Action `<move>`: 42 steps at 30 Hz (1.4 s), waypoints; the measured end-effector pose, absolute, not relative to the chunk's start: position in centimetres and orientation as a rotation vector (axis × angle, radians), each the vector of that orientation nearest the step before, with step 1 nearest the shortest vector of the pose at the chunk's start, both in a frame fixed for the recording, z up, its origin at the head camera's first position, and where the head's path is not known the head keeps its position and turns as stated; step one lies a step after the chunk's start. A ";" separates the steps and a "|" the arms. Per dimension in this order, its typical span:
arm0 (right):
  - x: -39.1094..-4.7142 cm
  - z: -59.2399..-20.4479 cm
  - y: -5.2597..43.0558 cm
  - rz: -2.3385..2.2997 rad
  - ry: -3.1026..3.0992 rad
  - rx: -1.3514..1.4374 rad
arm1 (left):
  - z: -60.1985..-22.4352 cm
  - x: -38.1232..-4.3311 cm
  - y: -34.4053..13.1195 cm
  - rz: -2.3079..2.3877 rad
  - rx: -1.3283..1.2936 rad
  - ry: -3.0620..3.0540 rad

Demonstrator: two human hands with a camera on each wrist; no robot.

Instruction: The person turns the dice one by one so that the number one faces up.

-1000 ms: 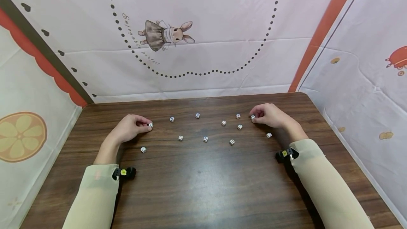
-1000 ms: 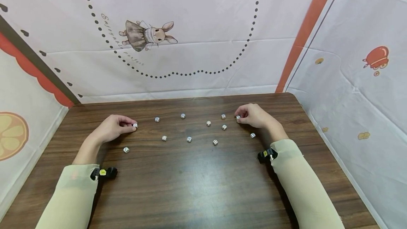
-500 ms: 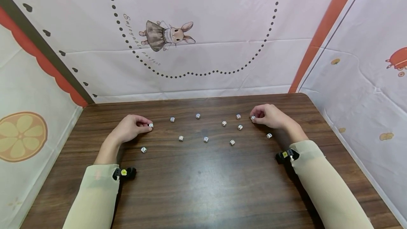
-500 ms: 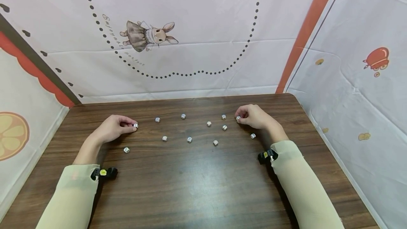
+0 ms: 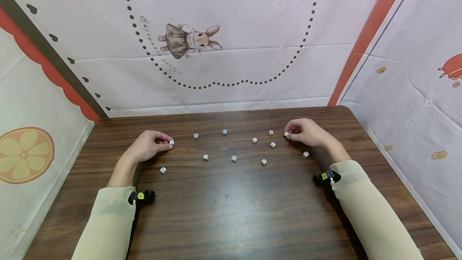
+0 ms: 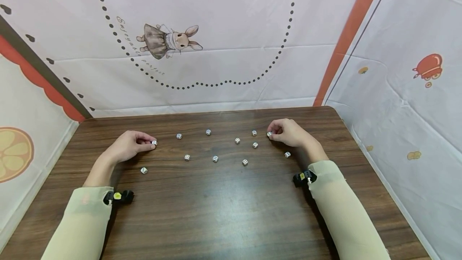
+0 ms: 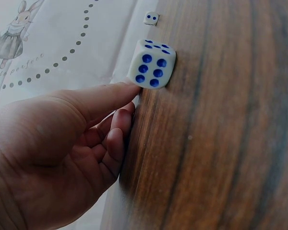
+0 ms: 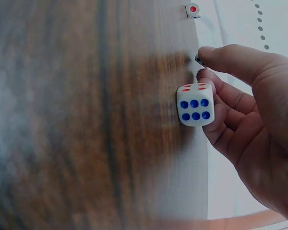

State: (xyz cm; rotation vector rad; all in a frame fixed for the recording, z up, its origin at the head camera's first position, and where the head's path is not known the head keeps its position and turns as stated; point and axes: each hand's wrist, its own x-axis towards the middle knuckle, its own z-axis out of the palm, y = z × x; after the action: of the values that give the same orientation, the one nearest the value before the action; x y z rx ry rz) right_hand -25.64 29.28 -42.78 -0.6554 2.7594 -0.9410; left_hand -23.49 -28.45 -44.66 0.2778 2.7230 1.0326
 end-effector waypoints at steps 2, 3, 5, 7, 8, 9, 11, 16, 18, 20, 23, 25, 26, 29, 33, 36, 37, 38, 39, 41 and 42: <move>-25.6 -42.8 29.3 -0.943 2.758 -0.652 | -44.7 -23.5 -28.5 1.027 0.273 2.726; -25.6 -42.8 29.3 -0.944 2.758 -0.652 | -44.6 -23.5 -28.5 1.024 0.270 2.727; -25.6 -42.8 29.4 -0.945 2.760 -0.652 | -44.6 -23.4 -28.5 1.019 0.278 2.727; -25.6 -42.8 29.5 -0.948 2.762 -0.649 | -44.6 -23.4 -28.4 1.017 0.275 2.729; -25.6 -42.8 29.5 -0.951 2.763 -0.646 | -44.5 -23.3 -28.4 1.020 0.273 2.729; -25.6 -42.9 29.5 -0.951 2.764 -0.643 | -44.5 -23.3 -28.4 1.020 0.275 2.728; -25.6 -42.9 29.6 -0.953 2.766 -0.642 | -44.5 -23.2 -28.4 1.022 0.278 2.727; -25.7 -43.1 29.8 -0.959 2.765 -0.654 | -44.5 -23.1 -28.3 1.028 0.279 2.724; -25.7 -43.1 29.8 -0.957 2.765 -0.658 | -44.4 -23.1 -28.3 1.026 0.278 2.724; -25.7 -43.1 29.9 -0.952 2.767 -0.656 | -44.5 -23.2 -28.3 1.026 0.271 2.726; -25.7 -43.1 29.9 -0.947 2.769 -0.651 | -44.5 -23.3 -28.4 1.022 0.271 2.726; -25.7 -43.1 29.9 -0.946 2.768 -0.639 | -44.5 -23.3 -28.4 1.024 0.267 2.724; -25.7 -43.1 29.9 -0.948 2.766 -0.631 | -44.5 -23.3 -28.4 1.022 0.271 2.723; -25.7 -43.2 29.8 -0.954 2.757 -0.620 | -44.5 -23.3 -28.4 1.021 0.265 2.723; -25.7 -43.1 29.8 -0.958 2.749 -0.612 | -44.5 -23.4 -28.4 1.024 0.267 2.724; -25.8 -43.0 29.6 -0.932 2.766 -0.611 | -44.5 -23.4 -28.4 1.026 0.280 2.730; -25.8 -42.9 29.5 -0.915 2.781 -0.606 | -44.5 -23.4 -28.4 1.026 0.276 2.735; -25.8 -42.9 29.5 -0.897 2.797 -0.599 | -44.5 -23.4 -28.3 1.025 0.279 2.738; -25.8 -42.8 29.4 -0.872 2.817 -0.591 | -44.4 -23.4 -28.3 1.024 0.282 2.740; -25.7 -42.6 29.2 -0.829 2.851 -0.566 | -44.4 -23.4 -28.4 1.023 0.290 2.742; -25.7 -42.6 29.0 -0.806 2.866 -0.552 | -44.4 -23.4 -28.4 1.022 0.290 2.742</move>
State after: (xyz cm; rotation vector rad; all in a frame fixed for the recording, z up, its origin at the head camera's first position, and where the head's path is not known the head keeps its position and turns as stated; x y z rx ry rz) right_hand -25.73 29.04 -42.57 -0.5517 2.8663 -0.8064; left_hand -23.36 -28.36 -44.43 0.2902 2.7424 1.0224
